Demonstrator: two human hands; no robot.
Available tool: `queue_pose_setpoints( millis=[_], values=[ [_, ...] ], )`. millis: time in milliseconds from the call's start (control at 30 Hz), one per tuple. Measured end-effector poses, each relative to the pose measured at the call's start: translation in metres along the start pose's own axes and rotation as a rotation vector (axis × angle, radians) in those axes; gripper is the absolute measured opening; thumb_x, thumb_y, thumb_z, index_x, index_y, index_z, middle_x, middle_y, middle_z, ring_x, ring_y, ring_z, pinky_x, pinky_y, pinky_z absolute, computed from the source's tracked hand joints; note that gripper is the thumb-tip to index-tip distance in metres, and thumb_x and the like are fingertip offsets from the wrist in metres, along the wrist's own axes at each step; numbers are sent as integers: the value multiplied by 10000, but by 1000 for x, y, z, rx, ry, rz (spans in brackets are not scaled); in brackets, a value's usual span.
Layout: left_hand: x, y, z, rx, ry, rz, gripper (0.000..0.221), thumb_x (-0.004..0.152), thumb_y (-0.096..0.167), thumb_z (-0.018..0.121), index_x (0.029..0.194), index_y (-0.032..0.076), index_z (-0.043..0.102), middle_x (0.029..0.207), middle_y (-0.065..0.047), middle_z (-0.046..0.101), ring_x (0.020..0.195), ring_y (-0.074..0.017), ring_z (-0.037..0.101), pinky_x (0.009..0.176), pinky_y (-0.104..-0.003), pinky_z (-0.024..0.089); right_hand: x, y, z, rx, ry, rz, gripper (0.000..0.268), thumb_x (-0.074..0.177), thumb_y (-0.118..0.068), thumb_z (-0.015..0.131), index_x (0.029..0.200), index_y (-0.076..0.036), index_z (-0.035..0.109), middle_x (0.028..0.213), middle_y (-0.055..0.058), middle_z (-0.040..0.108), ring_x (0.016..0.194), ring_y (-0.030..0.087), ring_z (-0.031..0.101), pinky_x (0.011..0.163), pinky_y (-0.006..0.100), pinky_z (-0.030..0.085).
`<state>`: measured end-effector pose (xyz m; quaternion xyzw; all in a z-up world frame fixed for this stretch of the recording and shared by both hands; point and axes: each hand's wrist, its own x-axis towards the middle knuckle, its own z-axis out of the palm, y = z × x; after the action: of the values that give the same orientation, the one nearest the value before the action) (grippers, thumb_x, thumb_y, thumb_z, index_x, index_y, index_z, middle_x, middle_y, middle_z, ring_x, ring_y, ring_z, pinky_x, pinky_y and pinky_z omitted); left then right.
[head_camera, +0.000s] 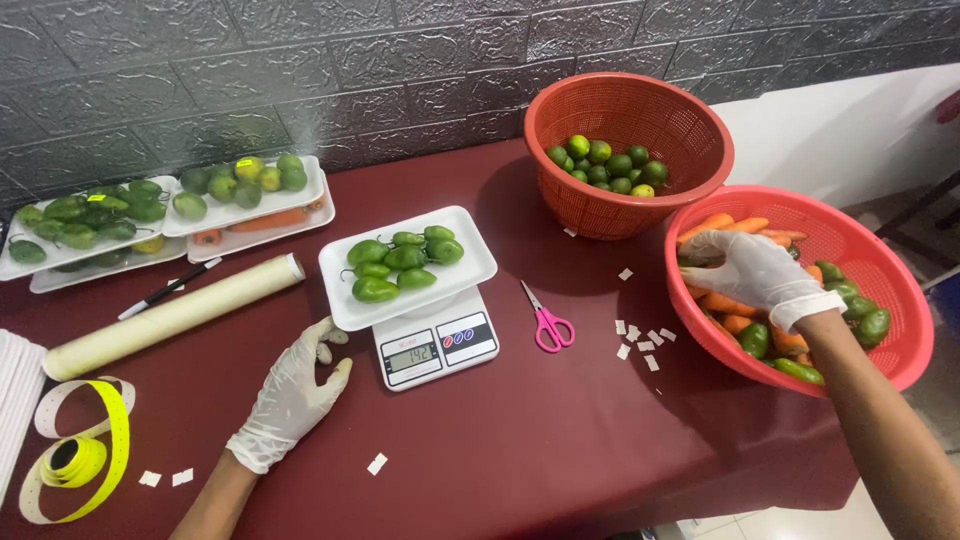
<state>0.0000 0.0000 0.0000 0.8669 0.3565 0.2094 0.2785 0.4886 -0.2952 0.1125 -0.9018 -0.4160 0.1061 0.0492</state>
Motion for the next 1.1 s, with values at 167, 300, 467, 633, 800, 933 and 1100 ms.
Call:
queue_pose_setpoints(
  millis=[167,300,467,633,800,933,1100],
  values=[
    [0,-8,5,17,30,15,585,830,233,689,1398,219,554,996,96,663,833,-129,585,879,-334,502,-4,-6,12,-235,23,192,560,831,-650,382,1116,-176,476,1073,317,553,1060,633,627,1082,417,306],
    [-1,-4,3,31,21,-12,572,831,248,684,1388,232,554,1001,78,659,849,-150,596,872,-350,506,-18,-17,-12,215,188,188,469,754,-443,744,1185,-270,812,1169,-24,790,1199,195,683,1089,365,442],
    [0,-3,2,20,17,34,591,834,233,664,1410,211,532,1104,101,698,850,-134,575,896,-350,502,-51,-53,-51,505,202,154,353,862,-251,733,1185,-132,810,1066,67,811,991,110,706,818,311,526],
    [1,-6,3,4,17,29,594,837,234,681,1414,206,543,994,62,650,840,-142,592,880,-343,506,-47,-77,-52,751,197,40,344,883,-184,756,1204,-63,768,1112,105,783,1016,91,659,892,259,522],
    [0,3,-1,-6,-12,4,571,844,247,661,1399,202,536,1118,87,691,867,-135,574,897,-346,501,-21,-112,-14,613,330,-252,339,858,-263,793,1168,-125,790,1103,20,795,1020,41,676,938,222,509],
    [-1,-1,-1,-15,19,78,620,869,206,724,1453,134,528,1159,-16,735,934,-181,689,919,-366,522,5,-155,29,431,476,-440,400,784,-335,866,1168,-244,797,1068,37,777,967,224,746,905,364,579],
    [-2,1,-3,-13,25,77,606,869,213,729,1440,131,541,1159,-19,741,945,-185,695,923,-370,525,36,-208,77,194,515,-496,404,782,-469,800,1155,-313,787,1071,-20,756,965,217,728,865,365,581]
  ],
)
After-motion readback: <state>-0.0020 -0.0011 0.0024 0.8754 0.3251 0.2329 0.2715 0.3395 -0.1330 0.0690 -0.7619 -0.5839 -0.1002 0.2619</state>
